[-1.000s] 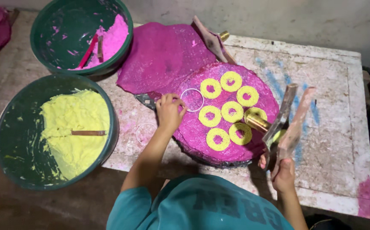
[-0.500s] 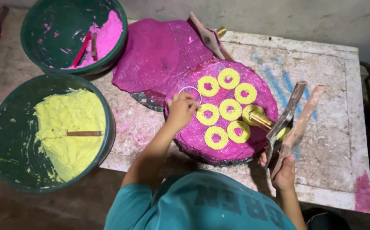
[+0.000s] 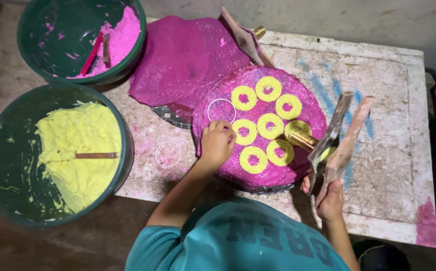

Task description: The person places a pink dough sheet on a steamer, then uses a metal ring mold and a wooden mallet to press yellow dough into circular shapes on the pink base. The person repeats this process to create multiple layered dough pieces.

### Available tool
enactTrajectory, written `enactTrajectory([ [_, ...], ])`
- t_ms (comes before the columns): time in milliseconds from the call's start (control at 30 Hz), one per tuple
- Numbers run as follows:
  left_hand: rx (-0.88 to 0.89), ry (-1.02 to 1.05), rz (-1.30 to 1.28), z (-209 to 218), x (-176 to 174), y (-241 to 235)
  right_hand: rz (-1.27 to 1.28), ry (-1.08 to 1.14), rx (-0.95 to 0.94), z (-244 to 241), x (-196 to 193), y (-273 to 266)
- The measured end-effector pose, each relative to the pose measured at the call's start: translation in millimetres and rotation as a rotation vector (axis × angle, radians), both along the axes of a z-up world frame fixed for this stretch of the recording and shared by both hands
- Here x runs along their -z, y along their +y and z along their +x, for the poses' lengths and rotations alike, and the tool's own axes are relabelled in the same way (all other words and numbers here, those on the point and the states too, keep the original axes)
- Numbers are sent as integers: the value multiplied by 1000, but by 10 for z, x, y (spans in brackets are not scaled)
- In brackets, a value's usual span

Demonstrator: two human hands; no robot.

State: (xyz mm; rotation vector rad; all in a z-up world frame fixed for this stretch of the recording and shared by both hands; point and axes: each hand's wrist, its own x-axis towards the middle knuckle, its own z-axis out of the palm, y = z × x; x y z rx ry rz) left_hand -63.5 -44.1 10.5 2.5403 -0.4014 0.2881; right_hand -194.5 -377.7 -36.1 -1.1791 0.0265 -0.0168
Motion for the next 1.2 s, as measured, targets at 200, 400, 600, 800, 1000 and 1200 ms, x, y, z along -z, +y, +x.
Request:
enactTrajectory([
  [200,-72,-66,102,38,-6,180,-26,-17,-1,13,33,-46],
  [400,-211,12,107,384,10,460,28,-21,-52,94,278,-149],
  [600,-191,121,73,279,-311,362,-50,-29,-136,180,217,-83],
  [800,448,69,62,-546,-599,168,-718,-377,-472,388,-818,352],
  [1000,805,897,-602,-927,-1017,165,-1171,-1211,-548,642,-2193,1223],
  [1200,522,444,-267,-1474,-1699,1656,-828,-1232,-1247,988,-2798,2412],
])
